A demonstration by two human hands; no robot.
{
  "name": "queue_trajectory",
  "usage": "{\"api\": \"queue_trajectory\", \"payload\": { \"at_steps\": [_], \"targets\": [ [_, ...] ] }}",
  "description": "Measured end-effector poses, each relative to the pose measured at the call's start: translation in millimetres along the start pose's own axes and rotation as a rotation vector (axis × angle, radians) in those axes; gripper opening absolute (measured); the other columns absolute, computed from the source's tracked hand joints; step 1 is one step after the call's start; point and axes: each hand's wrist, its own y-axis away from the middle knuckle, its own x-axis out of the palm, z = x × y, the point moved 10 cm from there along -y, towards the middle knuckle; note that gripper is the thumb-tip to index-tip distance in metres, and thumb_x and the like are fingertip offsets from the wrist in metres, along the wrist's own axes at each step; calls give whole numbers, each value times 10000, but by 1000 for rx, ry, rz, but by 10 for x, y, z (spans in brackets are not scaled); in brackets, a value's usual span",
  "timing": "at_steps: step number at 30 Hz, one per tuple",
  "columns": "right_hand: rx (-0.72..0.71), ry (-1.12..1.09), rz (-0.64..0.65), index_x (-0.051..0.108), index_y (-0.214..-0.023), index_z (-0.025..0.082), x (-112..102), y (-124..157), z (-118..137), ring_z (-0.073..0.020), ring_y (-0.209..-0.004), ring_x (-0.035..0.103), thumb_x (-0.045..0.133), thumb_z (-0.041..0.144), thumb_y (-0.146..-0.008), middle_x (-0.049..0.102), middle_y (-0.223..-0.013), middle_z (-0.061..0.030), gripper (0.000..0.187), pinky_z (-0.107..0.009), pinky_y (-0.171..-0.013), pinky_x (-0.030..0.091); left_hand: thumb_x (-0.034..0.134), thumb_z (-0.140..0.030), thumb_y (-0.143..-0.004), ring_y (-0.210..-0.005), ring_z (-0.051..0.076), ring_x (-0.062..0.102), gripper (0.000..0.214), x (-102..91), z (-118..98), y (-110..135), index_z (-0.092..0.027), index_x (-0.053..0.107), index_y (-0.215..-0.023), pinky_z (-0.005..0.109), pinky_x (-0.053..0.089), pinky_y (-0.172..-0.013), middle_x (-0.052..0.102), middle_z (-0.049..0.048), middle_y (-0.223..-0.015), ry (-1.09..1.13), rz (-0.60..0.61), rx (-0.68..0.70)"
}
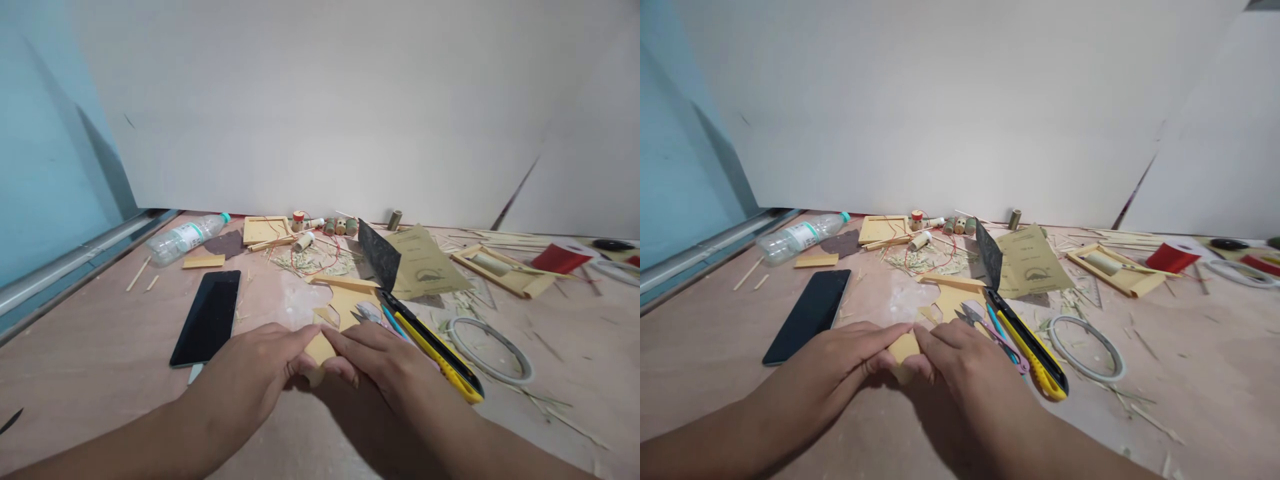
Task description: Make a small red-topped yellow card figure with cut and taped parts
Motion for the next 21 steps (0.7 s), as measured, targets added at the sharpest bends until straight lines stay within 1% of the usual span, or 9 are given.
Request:
{"api": "queue_trajectory", "payload": {
  "at_steps": [3,6,10,11,13,16,18,21],
  "targets": [
    [6,61,-6,664,-872,224,56,10,50,-221,-693,634,488,69,-1014,720,-815,-40,274,-364,-615,448,397,-209,-1058,-1111,302,745,436,-3,-2,8,-207,712,-1360,450,598,-955,797,125,-1222,19,-19,-2],
    [-34,130,0,671,-894,213,137,34,100,-233,-724,629,489,57,-1004,716,-838,-54,264,-389,-655,443,395,-213,-1052,-1099,299,748,413,-3,15,12,-204,748,-1266,415,603,-919,803,120,-1191,37,-30,-29],
    [-84,243,81,717,-1051,204,277,105,114,-287,-825,643,553,55,-930,737,-992,-104,253,-454,-744,458,421,-209,-1063,-1056,248,744,345,-3,16,14,-237,761,-1122,371,572,-963,807,56,-1101,96,-37,-48],
    [-97,254,99,717,-1106,209,302,124,117,-296,-831,642,579,64,-906,738,-1008,-103,284,-462,-750,457,422,-207,-1065,-1047,242,743,338,11,13,14,-237,754,-1118,370,566,-973,803,50,-1085,102,-28,-51],
    [-91,261,86,710,-1155,216,299,145,106,-290,-816,633,616,75,-881,736,-1015,-95,321,-461,-757,456,413,-205,-1067,-1048,249,737,324,38,23,18,-222,733,-1111,395,551,-1013,791,53,-1038,96,-21,-72],
    [-75,230,28,707,-1108,222,249,144,100,-256,-799,617,646,75,-886,736,-1025,-77,274,-430,-779,449,406,-190,-1060,-1073,258,725,296,72,49,27,-204,701,-1054,426,525,-1064,764,55,-974,66,-31,-105],
    [-75,195,-11,705,-1064,222,216,133,106,-241,-789,610,642,63,-890,734,-981,-60,244,-411,-775,437,419,-173,-1047,-1081,257,720,270,90,63,31,-204,687,-1039,422,527,-1059,756,51,-964,53,-36,-118],
    [-66,176,-16,694,-1030,229,222,118,105,-232,-772,602,622,57,-912,725,-936,-45,220,-401,-752,418,421,-161,-1035,-1067,250,722,269,101,54,33,-213,683,-1068,413,535,-1044,758,45,-974,63,-35,-109]
  ]
}}
